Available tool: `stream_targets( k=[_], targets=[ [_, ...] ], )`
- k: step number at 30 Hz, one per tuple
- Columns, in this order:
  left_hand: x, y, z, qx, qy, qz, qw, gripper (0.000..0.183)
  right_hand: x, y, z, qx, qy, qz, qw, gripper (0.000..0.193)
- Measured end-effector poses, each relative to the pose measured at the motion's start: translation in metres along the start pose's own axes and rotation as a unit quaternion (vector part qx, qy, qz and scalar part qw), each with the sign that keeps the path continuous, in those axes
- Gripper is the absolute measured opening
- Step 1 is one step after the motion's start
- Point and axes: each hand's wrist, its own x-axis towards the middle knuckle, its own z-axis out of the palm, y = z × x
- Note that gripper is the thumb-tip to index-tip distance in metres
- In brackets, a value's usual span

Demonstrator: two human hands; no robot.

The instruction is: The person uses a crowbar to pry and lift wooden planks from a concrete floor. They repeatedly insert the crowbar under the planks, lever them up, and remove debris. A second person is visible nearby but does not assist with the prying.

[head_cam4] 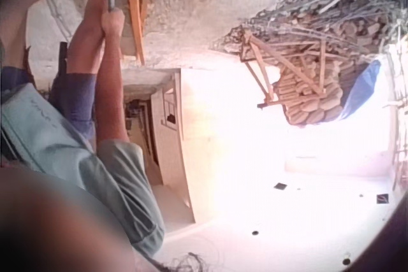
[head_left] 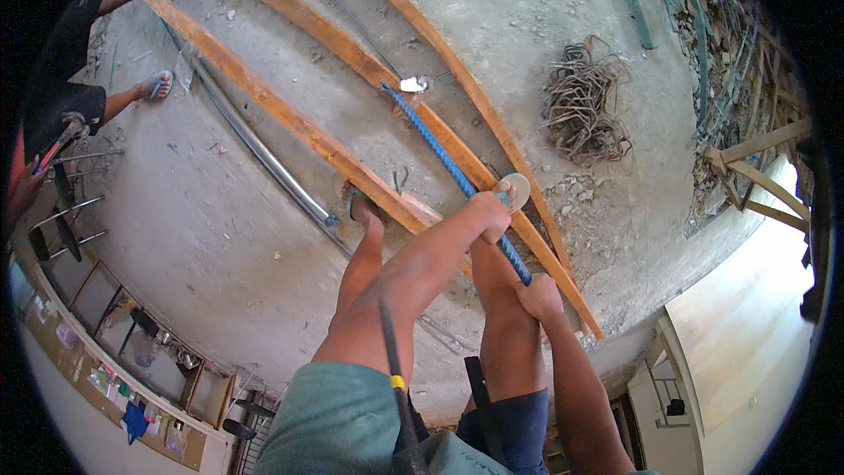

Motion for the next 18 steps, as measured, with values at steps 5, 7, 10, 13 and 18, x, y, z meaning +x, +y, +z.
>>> stream_targets(
  k=[5, 7, 10, 13, 18],
  targets=[
    [0.034, -0.001, 0.008, 0.011, -0.003, -0.025, 1.000, 0.024, 0.047, 0.034, 0.005, -0.020, 0.000, -0.036, 0.999, 0.052],
    [0.050, -0.003, 0.016, 0.003, -0.019, -0.044, 0.999, 0.023, 0.073, 0.048, 0.017, -0.019, 0.000, -0.033, 0.999, 0.049],
    [0.077, -0.012, 0.035, 0.002, -0.015, -0.066, 0.998, 0.020, 0.121, 0.074, 0.042, -0.014, -0.007, -0.042, 0.999, 0.045],
    [0.116, -0.028, 0.062, 0.016, -0.001, -0.091, 0.996, 0.019, 0.180, 0.095, 0.065, -0.023, 0.017, -0.073, 0.997, 0.041],
    [0.173, -0.038, 0.121, -0.215, 0.243, -0.339, 0.883, 0.019, 0.258, 0.100, 0.081, 0.012, 0.018, -0.148, 0.989, 0.034]
  ],
)
